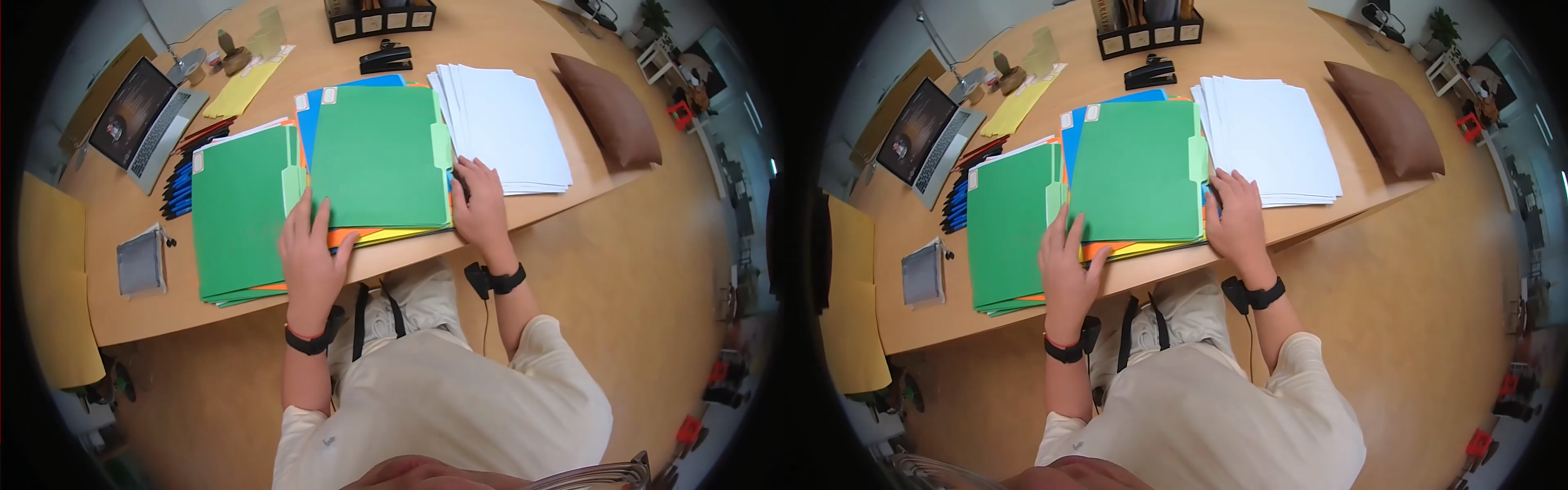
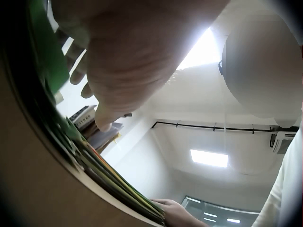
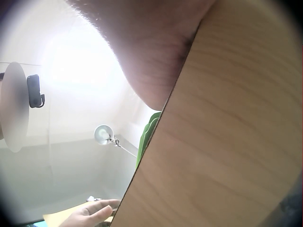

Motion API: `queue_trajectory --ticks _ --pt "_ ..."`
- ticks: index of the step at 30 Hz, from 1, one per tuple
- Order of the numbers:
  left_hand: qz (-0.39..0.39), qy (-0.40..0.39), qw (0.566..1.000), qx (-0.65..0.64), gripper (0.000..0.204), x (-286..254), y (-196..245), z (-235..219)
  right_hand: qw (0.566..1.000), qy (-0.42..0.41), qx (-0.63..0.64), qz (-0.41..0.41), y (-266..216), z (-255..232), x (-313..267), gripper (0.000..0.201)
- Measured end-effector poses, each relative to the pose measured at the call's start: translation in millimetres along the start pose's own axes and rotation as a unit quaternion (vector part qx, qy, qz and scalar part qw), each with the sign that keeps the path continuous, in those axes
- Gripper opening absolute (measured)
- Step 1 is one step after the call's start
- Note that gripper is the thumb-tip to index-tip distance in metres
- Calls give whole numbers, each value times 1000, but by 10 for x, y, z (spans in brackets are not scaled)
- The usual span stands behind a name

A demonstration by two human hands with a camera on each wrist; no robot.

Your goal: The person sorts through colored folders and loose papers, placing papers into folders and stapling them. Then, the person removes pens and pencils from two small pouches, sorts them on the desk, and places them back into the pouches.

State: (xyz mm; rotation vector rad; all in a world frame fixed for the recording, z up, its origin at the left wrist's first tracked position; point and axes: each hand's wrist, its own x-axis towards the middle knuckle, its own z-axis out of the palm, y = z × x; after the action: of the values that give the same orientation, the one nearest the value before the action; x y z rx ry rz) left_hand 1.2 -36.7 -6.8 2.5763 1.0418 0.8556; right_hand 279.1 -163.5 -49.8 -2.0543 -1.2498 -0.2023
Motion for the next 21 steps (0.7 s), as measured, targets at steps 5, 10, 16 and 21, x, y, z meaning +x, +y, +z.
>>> queue_trajectory --ticks 5,10,16,21 --pt "31 -38 997 57 43 85 24 107 1000 11 6 5 -20 -19 8 29" --pt "44 -42 997 48 34 101 -42 68 1000 12 8 8 17 4 4 27" --pt "70 -30 995 58 18 161 -67 58 1000 5 14 15 -48 -44 12 24" --pt "70 11 997 36 10 185 -119 72 1000 8 20 7 -23 -29 10 25"
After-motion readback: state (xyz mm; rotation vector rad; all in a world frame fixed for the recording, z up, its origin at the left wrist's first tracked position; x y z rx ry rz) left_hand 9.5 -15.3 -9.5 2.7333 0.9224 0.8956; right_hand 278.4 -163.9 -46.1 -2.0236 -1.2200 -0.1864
